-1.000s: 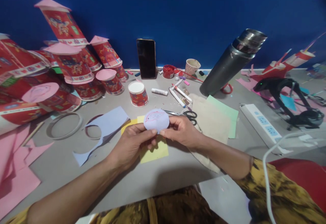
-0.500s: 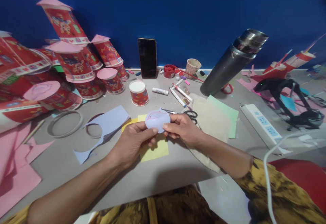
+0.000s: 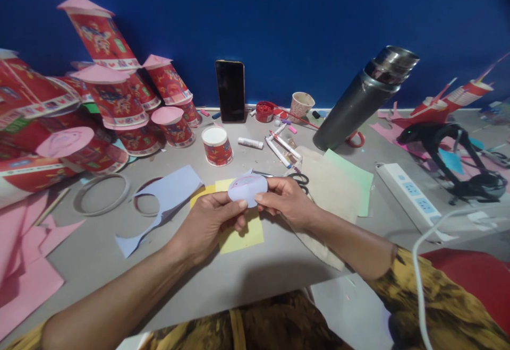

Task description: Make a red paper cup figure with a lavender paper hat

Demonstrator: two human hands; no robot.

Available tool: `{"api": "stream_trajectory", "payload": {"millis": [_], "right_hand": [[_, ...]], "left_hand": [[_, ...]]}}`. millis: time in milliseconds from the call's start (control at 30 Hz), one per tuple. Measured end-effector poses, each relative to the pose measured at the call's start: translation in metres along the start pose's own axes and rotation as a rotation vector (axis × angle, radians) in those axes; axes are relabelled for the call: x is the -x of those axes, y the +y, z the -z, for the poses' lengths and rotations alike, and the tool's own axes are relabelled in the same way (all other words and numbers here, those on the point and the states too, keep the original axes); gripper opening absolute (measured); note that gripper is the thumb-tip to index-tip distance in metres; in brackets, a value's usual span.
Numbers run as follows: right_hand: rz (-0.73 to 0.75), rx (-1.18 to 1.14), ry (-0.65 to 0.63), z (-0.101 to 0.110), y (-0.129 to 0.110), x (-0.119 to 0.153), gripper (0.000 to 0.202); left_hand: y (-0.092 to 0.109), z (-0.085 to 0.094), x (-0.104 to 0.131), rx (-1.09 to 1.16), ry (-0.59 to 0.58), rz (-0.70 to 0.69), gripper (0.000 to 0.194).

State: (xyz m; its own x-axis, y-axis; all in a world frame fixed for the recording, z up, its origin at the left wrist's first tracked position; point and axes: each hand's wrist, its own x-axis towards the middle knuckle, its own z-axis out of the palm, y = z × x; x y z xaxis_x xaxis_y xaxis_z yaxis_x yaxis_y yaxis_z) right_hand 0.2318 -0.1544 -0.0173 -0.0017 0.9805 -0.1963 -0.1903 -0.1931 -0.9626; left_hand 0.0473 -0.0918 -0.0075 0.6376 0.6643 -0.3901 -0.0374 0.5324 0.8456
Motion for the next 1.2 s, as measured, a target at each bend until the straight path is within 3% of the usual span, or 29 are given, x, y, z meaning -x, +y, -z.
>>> {"api": "stream_trajectory", "payload": {"millis": [200, 400, 733, 1200], "right_hand": [[-0.021, -0.094, -0.041, 0.006, -0.001, -0.004, 0.021], [-0.001, 0.063, -0.034, 0.009, -0.01, -0.001, 0.017], [0.057, 0.091, -0.02, 0.003, -0.007, 0.001, 0.035], [0.023, 0.065, -0.057, 0.001, 0.001, 0.0, 0.042]], "left_hand": [[0.004, 0.0, 0.001, 0.115, -0.027, 0.027, 0.028], [0.005, 0.0, 0.0, 0.141, -0.053, 0.024, 0.025], [0.004, -0.001, -0.001, 0.079, -0.014, 0.017, 0.03], [0.001, -0.002, -0.001, 0.064, -0.01, -0.008, 0.032]]}}
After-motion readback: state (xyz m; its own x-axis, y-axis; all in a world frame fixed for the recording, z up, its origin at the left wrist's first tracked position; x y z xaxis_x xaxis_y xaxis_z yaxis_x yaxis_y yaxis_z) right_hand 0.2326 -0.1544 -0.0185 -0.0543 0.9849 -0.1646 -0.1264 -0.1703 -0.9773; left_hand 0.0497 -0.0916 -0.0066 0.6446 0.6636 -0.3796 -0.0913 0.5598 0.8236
